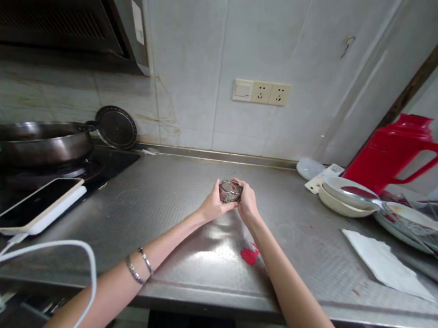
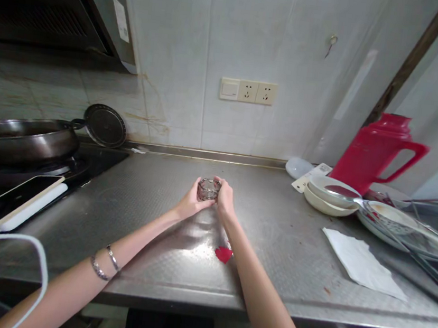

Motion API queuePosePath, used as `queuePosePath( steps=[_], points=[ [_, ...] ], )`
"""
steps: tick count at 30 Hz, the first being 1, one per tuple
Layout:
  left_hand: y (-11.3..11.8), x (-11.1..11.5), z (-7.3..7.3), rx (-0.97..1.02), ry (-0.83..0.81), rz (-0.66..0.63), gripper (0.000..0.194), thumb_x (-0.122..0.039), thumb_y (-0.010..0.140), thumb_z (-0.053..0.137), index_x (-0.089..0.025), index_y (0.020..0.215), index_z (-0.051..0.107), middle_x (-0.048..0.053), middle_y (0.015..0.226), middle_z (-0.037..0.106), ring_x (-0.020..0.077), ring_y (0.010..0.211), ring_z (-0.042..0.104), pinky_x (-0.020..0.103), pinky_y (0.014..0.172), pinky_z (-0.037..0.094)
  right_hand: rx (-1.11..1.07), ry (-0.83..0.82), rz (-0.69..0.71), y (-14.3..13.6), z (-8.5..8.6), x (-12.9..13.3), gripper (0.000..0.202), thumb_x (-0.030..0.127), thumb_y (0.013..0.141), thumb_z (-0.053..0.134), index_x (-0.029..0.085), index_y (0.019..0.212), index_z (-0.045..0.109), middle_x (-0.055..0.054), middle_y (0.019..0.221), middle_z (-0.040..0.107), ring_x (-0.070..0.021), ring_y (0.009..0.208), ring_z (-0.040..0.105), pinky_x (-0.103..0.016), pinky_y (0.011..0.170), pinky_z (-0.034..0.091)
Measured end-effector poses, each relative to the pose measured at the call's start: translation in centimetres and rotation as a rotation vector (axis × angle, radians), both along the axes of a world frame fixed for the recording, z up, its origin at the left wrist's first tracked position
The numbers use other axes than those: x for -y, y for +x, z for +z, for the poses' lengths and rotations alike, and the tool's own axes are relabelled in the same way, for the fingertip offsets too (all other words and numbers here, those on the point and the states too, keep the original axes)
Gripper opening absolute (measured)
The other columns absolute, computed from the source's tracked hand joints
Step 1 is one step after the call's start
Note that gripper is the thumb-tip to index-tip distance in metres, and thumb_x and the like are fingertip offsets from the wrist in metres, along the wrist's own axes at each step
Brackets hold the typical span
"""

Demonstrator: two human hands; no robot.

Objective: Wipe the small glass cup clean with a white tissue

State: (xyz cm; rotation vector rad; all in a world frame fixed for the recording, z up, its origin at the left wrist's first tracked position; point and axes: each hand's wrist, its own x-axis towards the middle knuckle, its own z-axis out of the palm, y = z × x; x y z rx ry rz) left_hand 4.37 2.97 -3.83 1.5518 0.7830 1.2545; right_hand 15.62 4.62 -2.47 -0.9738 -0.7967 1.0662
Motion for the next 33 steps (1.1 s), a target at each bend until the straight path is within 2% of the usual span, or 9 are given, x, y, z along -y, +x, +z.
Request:
queuePosePath(
  steps=[2, 7, 10, 14, 16, 22, 25, 29, 33],
  points=[
    [-0.1, -0.1, 0.0, -0.042, 0.012, 0.011, 0.102, -0.03, 0.061, 0.079, -0.011, 0.14, 0.018, 0.019, 0.128, 0.053, 0.0264, 0.117, 0.054, 0.041, 0.102, 0.04, -0.01, -0.011, 0.004, 0.2, 0.2, 0.0, 0.033, 0.035, 0.071, 0.045, 0.018, 0.085, 0.07, -0.002, 0.078, 0.072, -0.019, 0.079, 0.064, -0.027, 0.069, 0.049],
    [-0.5, 0.3, 0.6, -0.21, 0.1, 0.203, 0.095, -0.032, 0.049, 0.086, -0.013, 0.13, 0.039, 0.016, 0.113, 0.063, 0.0276, 0.101, 0.062, 0.041, 0.091, 0.047, 0.013, 0.011, -0.032, 0.1, -0.2, -0.1, 0.033, 0.035, 0.071, 0.046, 0.019, 0.087, 0.07, -0.001, 0.083, 0.072, -0.0179, 0.08, 0.064, -0.026, 0.068, 0.049],
    [-0.6, 0.3, 0.8, -0.228, 0.114, 0.274, 0.088, -0.035, 0.048, 0.086, -0.014, 0.123, 0.044, 0.015, 0.108, 0.064, 0.0272, 0.099, 0.062, 0.041, 0.088, 0.048, 0.055, 0.051, -0.083, -0.2, -0.6, -0.2, 0.032, 0.036, 0.072, 0.047, 0.02, 0.087, 0.07, -0.001, 0.09, 0.072, -0.0171, 0.086, 0.063, -0.025, 0.073, 0.048],
    [-0.3, 0.0, 0.5, -0.176, 0.128, 0.331, 0.085, -0.036, 0.045, 0.087, -0.013, 0.116, 0.047, 0.017, 0.113, 0.058, 0.0289, 0.106, 0.057, 0.044, 0.092, 0.045, 0.038, 0.055, -0.039, -0.5, -0.5, -0.3, 0.032, 0.035, 0.072, 0.046, 0.02, 0.087, 0.071, -0.001, 0.091, 0.072, -0.0171, 0.087, 0.063, -0.026, 0.075, 0.048],
    [-0.1, -0.1, 0.3, -0.125, 0.132, 0.294, 0.086, -0.032, 0.042, 0.088, -0.013, 0.115, 0.046, 0.017, 0.118, 0.054, 0.0289, 0.111, 0.054, 0.044, 0.098, 0.041, 0.013, 0.029, -0.011, -0.5, -0.3, -0.1, 0.032, 0.034, 0.071, 0.046, 0.019, 0.084, 0.071, -0.002, 0.088, 0.072, -0.0174, 0.084, 0.064, -0.026, 0.073, 0.049],
    [-0.1, 0.7, 0.9, 0.045, -0.082, -0.105, 0.081, -0.024, 0.063, 0.077, -0.017, 0.131, 0.033, 0.012, 0.119, 0.057, 0.0242, 0.11, 0.056, 0.044, 0.099, 0.041, -0.044, -0.037, 0.017, 0.3, 0.3, 0.3, 0.032, 0.033, 0.068, 0.046, 0.017, 0.081, 0.071, -0.004, 0.084, 0.072, -0.0181, 0.073, 0.064, -0.026, 0.062, 0.049],
    [-0.4, 0.4, 1.0, 0.051, -0.084, -0.088, 0.079, -0.024, 0.06, 0.08, -0.015, 0.127, 0.04, 0.013, 0.115, 0.06, 0.0255, 0.108, 0.057, 0.043, 0.098, 0.042, -0.03, -0.026, -0.007, 0.4, 0.1, 0.3, 0.032, 0.033, 0.067, 0.048, 0.017, 0.082, 0.071, -0.003, 0.086, 0.072, -0.0172, 0.072, 0.063, -0.026, 0.064, 0.049],
    [-0.7, -0.6, 0.6, 0.009, -0.046, 0.044, 0.086, -0.022, 0.047, 0.087, -0.013, 0.122, 0.047, 0.012, 0.11, 0.063, 0.0269, 0.107, 0.058, 0.042, 0.097, 0.042, 0.0, 0.005, -0.049, -0.1, -0.4, 0.0, 0.03, 0.033, 0.068, 0.051, 0.018, 0.085, 0.071, -0.001, 0.089, 0.072, -0.0164, 0.08, 0.063, -0.024, 0.07, 0.048],
    [-0.6, -1.1, 0.2, 0.0, -0.024, 0.094, 0.077, -0.021, 0.046, 0.086, -0.013, 0.114, 0.05, 0.012, 0.107, 0.064, 0.0258, 0.103, 0.059, 0.042, 0.095, 0.044, 0.057, 0.051, -0.061, -0.6, -0.8, 0.0, 0.029, 0.032, 0.071, 0.048, 0.02, 0.084, 0.071, -0.001, 0.088, 0.072, -0.0166, 0.083, 0.063, -0.025, 0.073, 0.047]
  ],
)
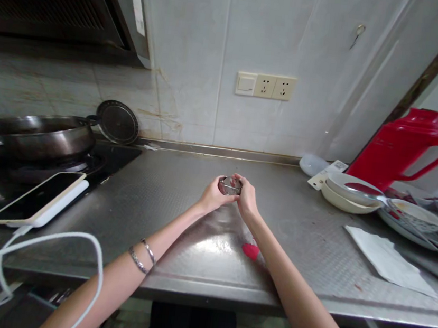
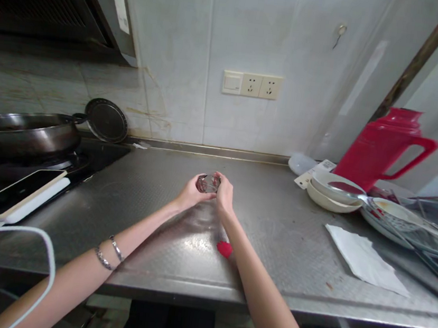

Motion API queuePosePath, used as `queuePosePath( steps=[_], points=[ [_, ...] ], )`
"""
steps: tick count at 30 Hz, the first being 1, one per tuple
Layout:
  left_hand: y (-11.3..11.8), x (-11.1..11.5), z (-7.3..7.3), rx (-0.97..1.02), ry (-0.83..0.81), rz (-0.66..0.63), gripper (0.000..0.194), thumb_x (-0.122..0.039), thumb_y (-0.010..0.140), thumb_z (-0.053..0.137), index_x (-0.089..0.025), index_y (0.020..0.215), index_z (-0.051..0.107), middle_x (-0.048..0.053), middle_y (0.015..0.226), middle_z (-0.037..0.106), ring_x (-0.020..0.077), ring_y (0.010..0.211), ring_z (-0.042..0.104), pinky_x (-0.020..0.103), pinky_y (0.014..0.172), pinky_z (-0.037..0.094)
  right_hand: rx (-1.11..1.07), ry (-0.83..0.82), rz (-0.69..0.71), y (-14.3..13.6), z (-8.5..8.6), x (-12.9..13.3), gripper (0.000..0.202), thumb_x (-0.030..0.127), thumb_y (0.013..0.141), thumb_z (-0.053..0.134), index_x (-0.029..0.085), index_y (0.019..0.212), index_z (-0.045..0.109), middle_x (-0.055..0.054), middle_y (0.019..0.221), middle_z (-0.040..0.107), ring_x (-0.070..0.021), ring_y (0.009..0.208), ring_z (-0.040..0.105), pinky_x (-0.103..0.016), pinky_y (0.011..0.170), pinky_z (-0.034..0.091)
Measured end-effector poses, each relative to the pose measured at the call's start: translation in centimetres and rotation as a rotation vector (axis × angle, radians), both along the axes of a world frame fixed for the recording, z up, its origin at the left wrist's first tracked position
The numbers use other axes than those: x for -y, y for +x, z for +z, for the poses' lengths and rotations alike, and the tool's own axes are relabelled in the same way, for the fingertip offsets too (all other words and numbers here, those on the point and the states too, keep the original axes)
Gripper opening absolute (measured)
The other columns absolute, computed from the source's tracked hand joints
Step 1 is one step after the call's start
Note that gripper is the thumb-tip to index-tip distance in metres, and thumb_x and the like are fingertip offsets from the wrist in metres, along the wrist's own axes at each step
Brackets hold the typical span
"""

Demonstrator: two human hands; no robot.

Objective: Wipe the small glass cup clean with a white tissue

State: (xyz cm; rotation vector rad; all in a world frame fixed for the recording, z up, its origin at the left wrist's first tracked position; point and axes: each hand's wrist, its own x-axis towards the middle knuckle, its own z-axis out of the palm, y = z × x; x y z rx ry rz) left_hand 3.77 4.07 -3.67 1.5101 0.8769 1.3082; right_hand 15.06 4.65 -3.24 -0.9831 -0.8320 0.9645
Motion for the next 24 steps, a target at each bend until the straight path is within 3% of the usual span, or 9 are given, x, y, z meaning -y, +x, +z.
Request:
queuePosePath(
  steps=[9, 14, 19, 24],
  points=[
    [-0.3, 1.9, 1.9, 0.068, -0.089, -0.299, 0.054, -0.017, 0.065, 0.072, -0.014, 0.113, 0.049, 0.011, 0.114, 0.062, 0.0222, 0.104, 0.06, 0.039, 0.095, 0.044, -0.098, -0.13, 0.043, 0.8, 0.7, 0.4, 0.031, 0.032, 0.069, 0.044, 0.017, 0.078, 0.069, -0.002, 0.069, 0.071, -0.0165, 0.057, 0.062, -0.025, 0.052, 0.045],
    [-0.4, 1.6, 2.3, 0.073, -0.019, -0.207, 0.055, -0.018, 0.059, 0.078, -0.012, 0.108, 0.053, 0.012, 0.106, 0.065, 0.022, 0.097, 0.061, 0.038, 0.092, 0.045, -0.125, -0.129, 0.034, 0.4, 0.7, 0.6, 0.032, 0.034, 0.071, 0.043, 0.017, 0.083, 0.068, -0.002, 0.071, 0.071, -0.016, 0.057, 0.061, -0.025, 0.05, 0.045],
    [-0.4, 0.9, 1.9, 0.012, 0.04, -0.121, 0.054, -0.025, 0.055, 0.082, -0.011, 0.1, 0.056, 0.01, 0.099, 0.066, 0.0224, 0.094, 0.062, 0.038, 0.09, 0.046, -0.16, -0.051, 0.033, -0.2, 0.4, 0.7, 0.033, 0.037, 0.074, 0.043, 0.018, 0.088, 0.067, -0.003, 0.084, 0.072, -0.0168, 0.075, 0.065, -0.026, 0.065, 0.049],
    [-0.1, 1.2, 1.5, 0.008, -0.036, -0.116, 0.061, -0.02, 0.051, 0.083, -0.013, 0.102, 0.051, 0.009, 0.103, 0.065, 0.0215, 0.096, 0.062, 0.038, 0.091, 0.046, -0.12, -0.069, 0.083, 0.0, 0.4, 0.7, 0.031, 0.035, 0.074, 0.043, 0.016, 0.08, 0.068, -0.004, 0.08, 0.073, -0.0174, 0.075, 0.066, -0.027, 0.069, 0.049]
  ],
)
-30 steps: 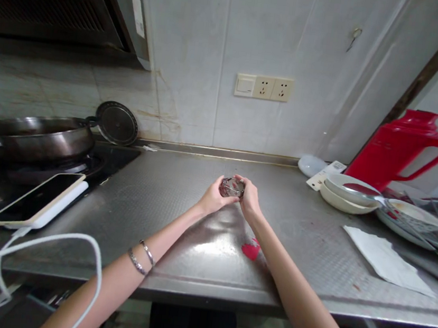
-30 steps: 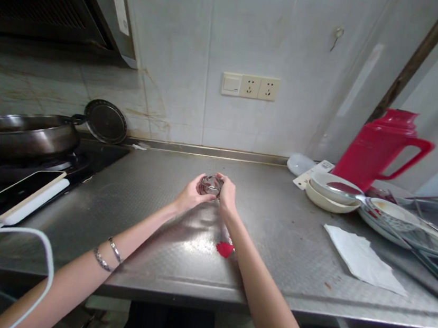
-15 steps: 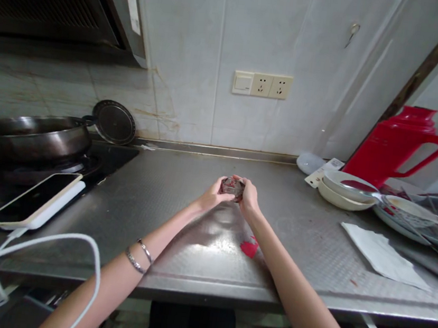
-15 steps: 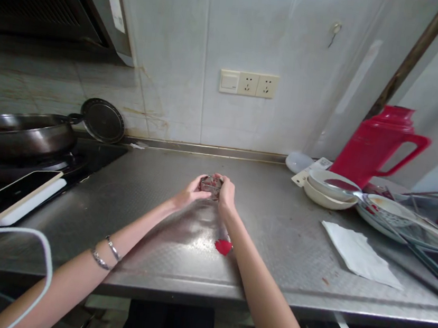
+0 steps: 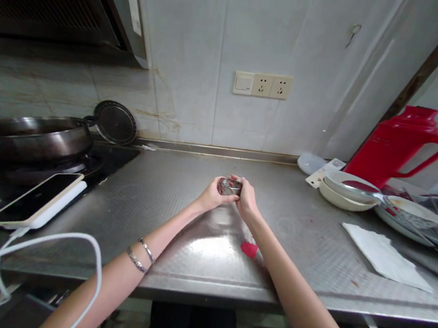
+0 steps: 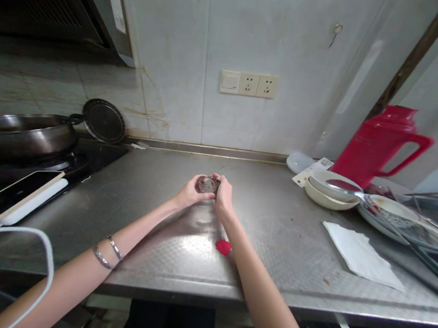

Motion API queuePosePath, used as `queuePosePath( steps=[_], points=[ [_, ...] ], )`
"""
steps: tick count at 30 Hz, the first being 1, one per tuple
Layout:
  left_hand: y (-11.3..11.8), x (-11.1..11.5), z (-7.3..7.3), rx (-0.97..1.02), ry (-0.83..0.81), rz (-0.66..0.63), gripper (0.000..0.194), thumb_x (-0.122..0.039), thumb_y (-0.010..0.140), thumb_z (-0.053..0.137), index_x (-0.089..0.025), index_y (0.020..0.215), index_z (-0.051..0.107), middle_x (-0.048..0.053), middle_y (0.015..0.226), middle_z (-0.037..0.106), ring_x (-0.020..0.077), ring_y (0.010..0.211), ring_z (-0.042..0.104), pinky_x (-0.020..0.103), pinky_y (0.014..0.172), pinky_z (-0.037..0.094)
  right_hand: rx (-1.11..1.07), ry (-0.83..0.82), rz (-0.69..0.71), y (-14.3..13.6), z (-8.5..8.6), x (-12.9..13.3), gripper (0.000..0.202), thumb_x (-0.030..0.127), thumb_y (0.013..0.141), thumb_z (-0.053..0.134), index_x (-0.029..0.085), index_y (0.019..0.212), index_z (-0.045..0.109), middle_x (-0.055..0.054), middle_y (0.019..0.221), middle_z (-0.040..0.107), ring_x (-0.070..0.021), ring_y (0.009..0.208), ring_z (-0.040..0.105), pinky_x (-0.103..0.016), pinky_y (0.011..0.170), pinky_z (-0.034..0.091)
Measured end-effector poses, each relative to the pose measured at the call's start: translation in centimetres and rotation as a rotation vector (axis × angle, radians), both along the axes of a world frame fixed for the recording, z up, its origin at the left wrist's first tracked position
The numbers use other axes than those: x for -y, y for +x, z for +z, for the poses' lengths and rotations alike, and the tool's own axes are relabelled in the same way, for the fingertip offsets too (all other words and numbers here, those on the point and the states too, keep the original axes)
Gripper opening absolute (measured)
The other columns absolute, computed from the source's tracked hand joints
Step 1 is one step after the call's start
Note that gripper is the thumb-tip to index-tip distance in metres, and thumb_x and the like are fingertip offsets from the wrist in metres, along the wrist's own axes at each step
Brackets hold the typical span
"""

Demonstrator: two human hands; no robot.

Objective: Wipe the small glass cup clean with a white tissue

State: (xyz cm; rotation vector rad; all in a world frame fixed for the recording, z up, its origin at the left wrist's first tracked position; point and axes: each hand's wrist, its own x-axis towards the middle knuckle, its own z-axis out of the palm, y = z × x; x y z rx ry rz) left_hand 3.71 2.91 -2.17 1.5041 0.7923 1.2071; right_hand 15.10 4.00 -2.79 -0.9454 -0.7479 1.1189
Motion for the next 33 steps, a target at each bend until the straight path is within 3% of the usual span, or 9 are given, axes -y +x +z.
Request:
queuePosePath(
  steps=[4, 7, 13, 17, 21, 25, 27, 33],
  points=[
    [0.1, 0.6, 0.1, 0.032, -0.046, -0.156, 0.047, -0.024, 0.064, 0.076, -0.014, 0.104, 0.053, 0.01, 0.106, 0.065, 0.0212, 0.1, 0.061, 0.037, 0.092, 0.045, -0.009, -0.028, 0.015, 0.8, 0.5, 0.3, 0.031, 0.034, 0.073, 0.044, 0.016, 0.08, 0.069, -0.005, 0.084, 0.073, -0.0171, 0.069, 0.065, -0.026, 0.062, 0.049],
    [0.0, 0.6, 0.0, 0.027, -0.015, -0.179, 0.047, -0.023, 0.065, 0.075, -0.013, 0.105, 0.055, 0.01, 0.107, 0.065, 0.0224, 0.099, 0.062, 0.037, 0.09, 0.046, -0.02, -0.032, 0.015, 1.2, 0.7, 0.3, 0.033, 0.035, 0.073, 0.044, 0.016, 0.084, 0.069, -0.005, 0.089, 0.073, -0.0164, 0.07, 0.064, -0.025, 0.061, 0.048],
    [-0.1, -0.2, -0.8, -0.07, 0.055, 0.135, 0.064, -0.022, 0.054, 0.083, -0.015, 0.109, 0.052, 0.01, 0.104, 0.065, 0.0245, 0.099, 0.061, 0.04, 0.093, 0.045, 0.041, 0.011, -0.038, 0.6, 0.2, -0.3, 0.03, 0.033, 0.069, 0.049, 0.017, 0.083, 0.07, 0.0, 0.079, 0.072, -0.0155, 0.074, 0.063, -0.023, 0.065, 0.046],
    [0.2, -0.1, -1.1, -0.052, 0.054, 0.197, 0.076, -0.021, 0.051, 0.084, -0.015, 0.116, 0.046, 0.012, 0.109, 0.062, 0.0252, 0.105, 0.057, 0.042, 0.097, 0.041, 0.039, 0.006, -0.012, 0.1, -0.1, -0.4, 0.029, 0.033, 0.07, 0.048, 0.017, 0.081, 0.07, 0.0, 0.076, 0.071, -0.0159, 0.075, 0.063, -0.024, 0.068, 0.047],
    [0.4, 0.5, -0.7, 0.009, -0.033, 0.052, 0.078, -0.019, 0.055, 0.081, -0.015, 0.122, 0.042, 0.012, 0.114, 0.06, 0.0246, 0.11, 0.055, 0.041, 0.1, 0.039, 0.015, 0.001, -0.006, 0.4, 0.0, -0.3, 0.029, 0.033, 0.071, 0.047, 0.017, 0.08, 0.07, -0.001, 0.083, 0.073, -0.0163, 0.077, 0.064, -0.025, 0.068, 0.048],
    [-0.2, 0.6, 0.1, 0.02, -0.117, -0.112, 0.05, -0.022, 0.067, 0.07, -0.015, 0.113, 0.052, 0.008, 0.107, 0.064, 0.0233, 0.105, 0.058, 0.04, 0.096, 0.042, -0.02, -0.032, -0.01, 1.0, 0.4, -0.3, 0.028, 0.031, 0.072, 0.045, 0.017, 0.078, 0.068, -0.002, 0.08, 0.073, -0.0161, 0.071, 0.064, -0.025, 0.065, 0.049],
    [-0.6, 0.5, 0.5, 0.025, -0.109, -0.138, 0.045, -0.021, 0.064, 0.073, -0.014, 0.105, 0.057, 0.008, 0.102, 0.066, 0.023, 0.1, 0.06, 0.039, 0.092, 0.045, -0.034, -0.047, -0.003, 1.0, 0.6, -0.3, 0.028, 0.03, 0.072, 0.044, 0.017, 0.077, 0.068, -0.002, 0.079, 0.073, -0.0158, 0.069, 0.064, -0.025, 0.063, 0.048],
    [-1.3, 0.1, 1.3, 0.044, -0.082, -0.187, 0.054, -0.015, 0.049, 0.082, -0.011, 0.098, 0.06, 0.01, 0.1, 0.066, 0.0215, 0.092, 0.062, 0.04, 0.09, 0.044, -0.07, -0.072, 0.048, 0.5, 1.1, 0.2, 0.029, 0.033, 0.074, 0.043, 0.017, 0.079, 0.067, -0.003, 0.07, 0.071, -0.0183, 0.065, 0.064, -0.027, 0.06, 0.049]
  ],
)
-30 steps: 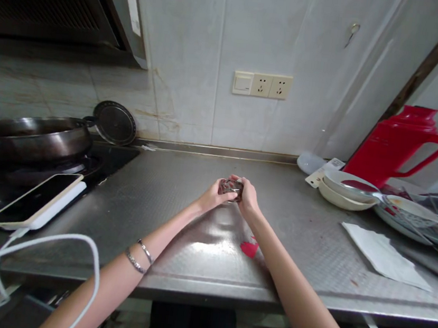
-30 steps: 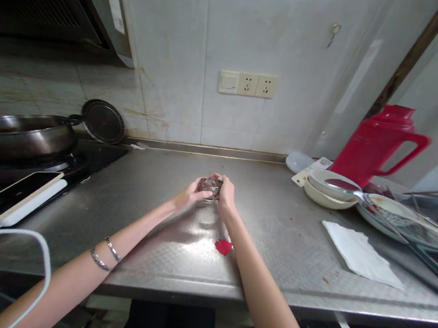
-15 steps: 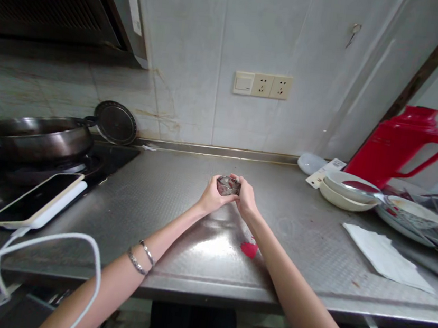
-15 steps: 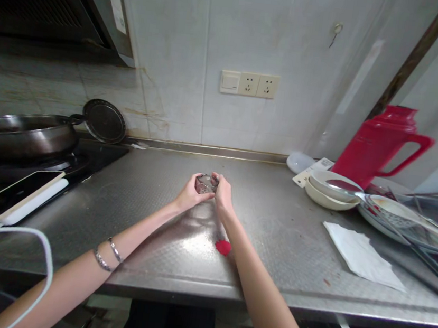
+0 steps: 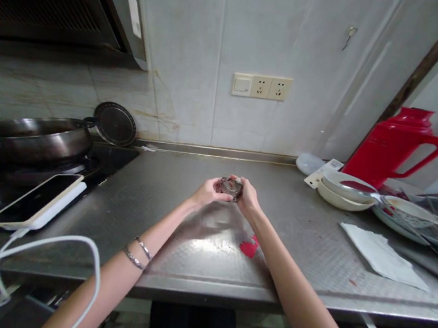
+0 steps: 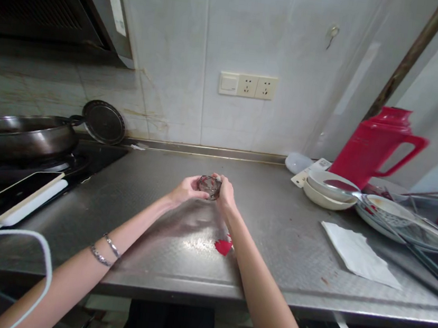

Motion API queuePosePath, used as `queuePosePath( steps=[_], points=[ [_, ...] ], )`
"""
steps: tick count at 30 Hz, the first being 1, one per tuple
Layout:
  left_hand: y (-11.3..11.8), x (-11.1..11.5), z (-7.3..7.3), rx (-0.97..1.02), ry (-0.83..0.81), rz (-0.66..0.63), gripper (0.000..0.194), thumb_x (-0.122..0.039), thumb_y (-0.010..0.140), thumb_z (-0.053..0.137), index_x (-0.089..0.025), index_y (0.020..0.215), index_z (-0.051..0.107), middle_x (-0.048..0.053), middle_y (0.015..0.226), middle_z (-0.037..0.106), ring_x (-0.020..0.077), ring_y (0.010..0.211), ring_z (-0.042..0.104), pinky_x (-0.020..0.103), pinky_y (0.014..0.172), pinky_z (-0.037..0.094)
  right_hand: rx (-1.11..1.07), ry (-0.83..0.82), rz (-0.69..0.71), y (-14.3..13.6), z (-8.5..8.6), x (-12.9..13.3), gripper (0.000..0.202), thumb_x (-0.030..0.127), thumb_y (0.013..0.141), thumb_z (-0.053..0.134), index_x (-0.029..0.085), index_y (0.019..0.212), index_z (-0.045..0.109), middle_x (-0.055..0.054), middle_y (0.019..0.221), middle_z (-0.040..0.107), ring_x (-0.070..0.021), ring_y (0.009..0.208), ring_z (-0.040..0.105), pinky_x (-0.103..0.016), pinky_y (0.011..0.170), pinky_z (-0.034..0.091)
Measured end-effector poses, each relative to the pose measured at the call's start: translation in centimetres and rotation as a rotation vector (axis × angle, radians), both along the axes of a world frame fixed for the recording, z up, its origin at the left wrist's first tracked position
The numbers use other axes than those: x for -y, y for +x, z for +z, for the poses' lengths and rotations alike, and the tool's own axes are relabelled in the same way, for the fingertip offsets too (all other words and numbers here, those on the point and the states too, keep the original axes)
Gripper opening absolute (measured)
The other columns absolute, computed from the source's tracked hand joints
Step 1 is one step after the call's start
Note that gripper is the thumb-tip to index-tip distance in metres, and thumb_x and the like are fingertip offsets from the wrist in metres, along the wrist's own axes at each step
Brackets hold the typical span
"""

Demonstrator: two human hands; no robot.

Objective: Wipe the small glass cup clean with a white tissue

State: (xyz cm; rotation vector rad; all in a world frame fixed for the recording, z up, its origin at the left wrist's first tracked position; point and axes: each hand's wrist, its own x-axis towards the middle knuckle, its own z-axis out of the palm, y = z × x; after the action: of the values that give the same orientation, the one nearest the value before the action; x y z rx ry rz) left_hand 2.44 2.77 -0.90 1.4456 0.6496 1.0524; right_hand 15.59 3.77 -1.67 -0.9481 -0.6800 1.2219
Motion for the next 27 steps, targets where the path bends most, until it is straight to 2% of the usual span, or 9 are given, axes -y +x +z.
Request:
queuePosePath(
  steps=[5, 8, 10, 12, 15, 18, 22, 27],
  points=[
    [0.7, -0.7, -1.5, -0.021, 0.103, 0.212, 0.067, -0.017, 0.047, 0.085, -0.012, 0.102, 0.047, 0.012, 0.105, 0.062, 0.0219, 0.096, 0.061, 0.042, 0.093, 0.043, -0.029, -0.016, -0.013, -0.4, 0.1, 0.3, 0.023, 0.03, 0.072, 0.045, 0.018, 0.076, 0.065, -0.001, 0.068, 0.069, -0.0166, 0.067, 0.063, -0.026, 0.063, 0.048],
    [1.3, -1.0, -2.7, -0.01, 0.141, 0.269, 0.075, -0.021, 0.048, 0.086, -0.015, 0.107, 0.04, 0.013, 0.109, 0.059, 0.0218, 0.102, 0.059, 0.041, 0.095, 0.042, -0.028, -0.02, -0.019, -0.6, 0.0, 0.3, 0.02, 0.029, 0.07, 0.048, 0.019, 0.074, 0.065, 0.001, 0.068, 0.069, -0.0155, 0.066, 0.062, -0.024, 0.062, 0.047],
    [1.4, -1.0, -3.0, -0.016, 0.119, 0.231, 0.079, -0.022, 0.047, 0.086, -0.015, 0.11, 0.038, 0.013, 0.112, 0.058, 0.0225, 0.104, 0.058, 0.042, 0.096, 0.041, -0.022, -0.024, -0.022, -0.6, 0.0, 0.2, 0.019, 0.029, 0.07, 0.049, 0.019, 0.073, 0.065, 0.001, 0.068, 0.068, -0.0152, 0.065, 0.061, -0.024, 0.061, 0.047],
    [1.2, -0.9, -2.8, -0.012, 0.078, 0.138, 0.079, -0.022, 0.049, 0.085, -0.014, 0.113, 0.039, 0.015, 0.116, 0.057, 0.024, 0.107, 0.057, 0.043, 0.099, 0.039, -0.018, -0.025, -0.026, -0.3, -0.1, 0.2, 0.02, 0.03, 0.071, 0.049, 0.018, 0.073, 0.065, 0.001, 0.071, 0.069, -0.0148, 0.065, 0.06, -0.024, 0.061, 0.046],
    [0.7, -0.4, -2.0, 0.001, 0.028, 0.011, 0.064, -0.023, 0.06, 0.079, -0.014, 0.114, 0.046, 0.014, 0.119, 0.058, 0.0253, 0.111, 0.055, 0.044, 0.102, 0.036, -0.012, -0.018, -0.03, 0.3, 0.0, 0.0, 0.022, 0.031, 0.072, 0.05, 0.018, 0.076, 0.066, -0.001, 0.076, 0.07, -0.0143, 0.067, 0.06, -0.023, 0.062, 0.046],
    [0.6, -0.1, -1.3, 0.024, 0.021, -0.02, 0.058, -0.021, 0.062, 0.078, -0.014, 0.111, 0.049, 0.013, 0.115, 0.06, 0.0251, 0.108, 0.057, 0.045, 0.1, 0.038, -0.007, -0.011, -0.019, 0.5, 0.2, 0.0, 0.023, 0.032, 0.072, 0.05, 0.017, 0.077, 0.067, -0.002, 0.077, 0.07, -0.015, 0.067, 0.061, -0.023, 0.06, 0.045],
    [1.0, -0.5, -1.9, 0.073, 0.09, 0.115, 0.067, -0.016, 0.052, 0.083, -0.015, 0.107, 0.045, 0.01, 0.106, 0.061, 0.0218, 0.098, 0.06, 0.042, 0.096, 0.042, -0.012, 0.009, -0.011, 0.2, 0.4, 0.1, 0.022, 0.033, 0.073, 0.051, 0.017, 0.078, 0.066, -0.002, 0.076, 0.07, -0.0164, 0.07, 0.063, -0.025, 0.064, 0.047],
    [2.0, -1.2, -3.6, 0.081, 0.153, 0.349, 0.076, -0.022, 0.046, 0.086, -0.018, 0.106, 0.039, 0.007, 0.104, 0.056, 0.021, 0.1, 0.058, 0.04, 0.094, 0.042, -0.015, 0.03, -0.026, -0.3, 0.4, 0.2, 0.021, 0.031, 0.072, 0.053, 0.018, 0.08, 0.067, -0.001, 0.087, 0.071, -0.0153, 0.081, 0.063, -0.023, 0.072, 0.047]
  ],
)
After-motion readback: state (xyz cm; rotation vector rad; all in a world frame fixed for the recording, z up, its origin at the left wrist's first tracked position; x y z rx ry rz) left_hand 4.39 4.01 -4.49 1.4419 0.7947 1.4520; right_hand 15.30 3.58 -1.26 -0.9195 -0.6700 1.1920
